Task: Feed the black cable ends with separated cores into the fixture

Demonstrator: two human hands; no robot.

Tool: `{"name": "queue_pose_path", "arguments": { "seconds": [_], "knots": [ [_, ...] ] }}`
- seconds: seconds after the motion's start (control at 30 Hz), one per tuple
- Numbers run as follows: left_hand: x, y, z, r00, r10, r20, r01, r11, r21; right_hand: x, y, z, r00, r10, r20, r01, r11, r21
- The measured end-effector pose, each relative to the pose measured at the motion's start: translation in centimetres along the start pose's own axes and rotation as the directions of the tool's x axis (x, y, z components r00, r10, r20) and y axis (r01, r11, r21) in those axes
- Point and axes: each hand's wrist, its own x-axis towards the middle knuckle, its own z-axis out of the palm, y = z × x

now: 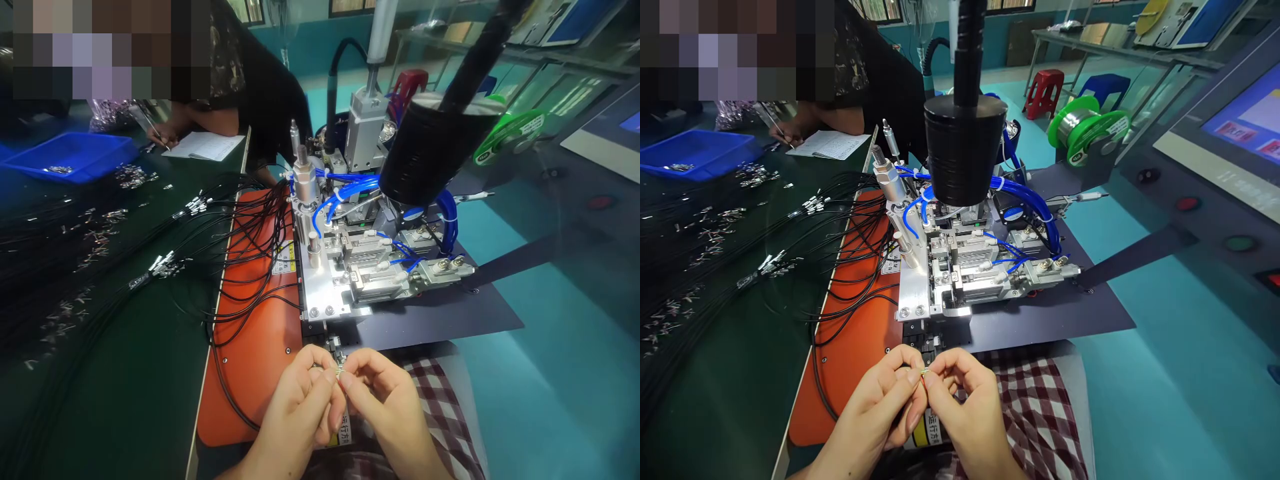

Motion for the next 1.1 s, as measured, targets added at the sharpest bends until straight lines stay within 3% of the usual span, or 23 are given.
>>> {"name": "queue_pose_path", "arguments": {
  "seconds": [0.43,0.63,0.9,1.1],
  "knots": [
    [-0.28,0.12,0.50,1.000,0.012,-0.017,-0.010,0.996,0.092,0.35,-0.32,-0.61,0.993,0.023,0.113,-0.025,1.000,0.015],
    [-0.18,0.12,0.35,1.000,-0.004,-0.016,0.005,0.995,0.102,0.18,-0.26,-0.78,0.994,-0.036,0.100,0.041,0.998,-0.049],
    [-0.12,-0.19,0.02,1.000,-0.016,0.005,0.015,0.996,0.085,0.03,0.58,-0.98,0.986,-0.012,0.164,0.005,0.999,0.049],
    [-0.16,-0.01,0.02,1.000,-0.025,0.000,0.025,0.996,0.084,-0.12,0.58,-0.76,0.991,-0.100,0.093,0.105,0.993,-0.046]
  ]
}}
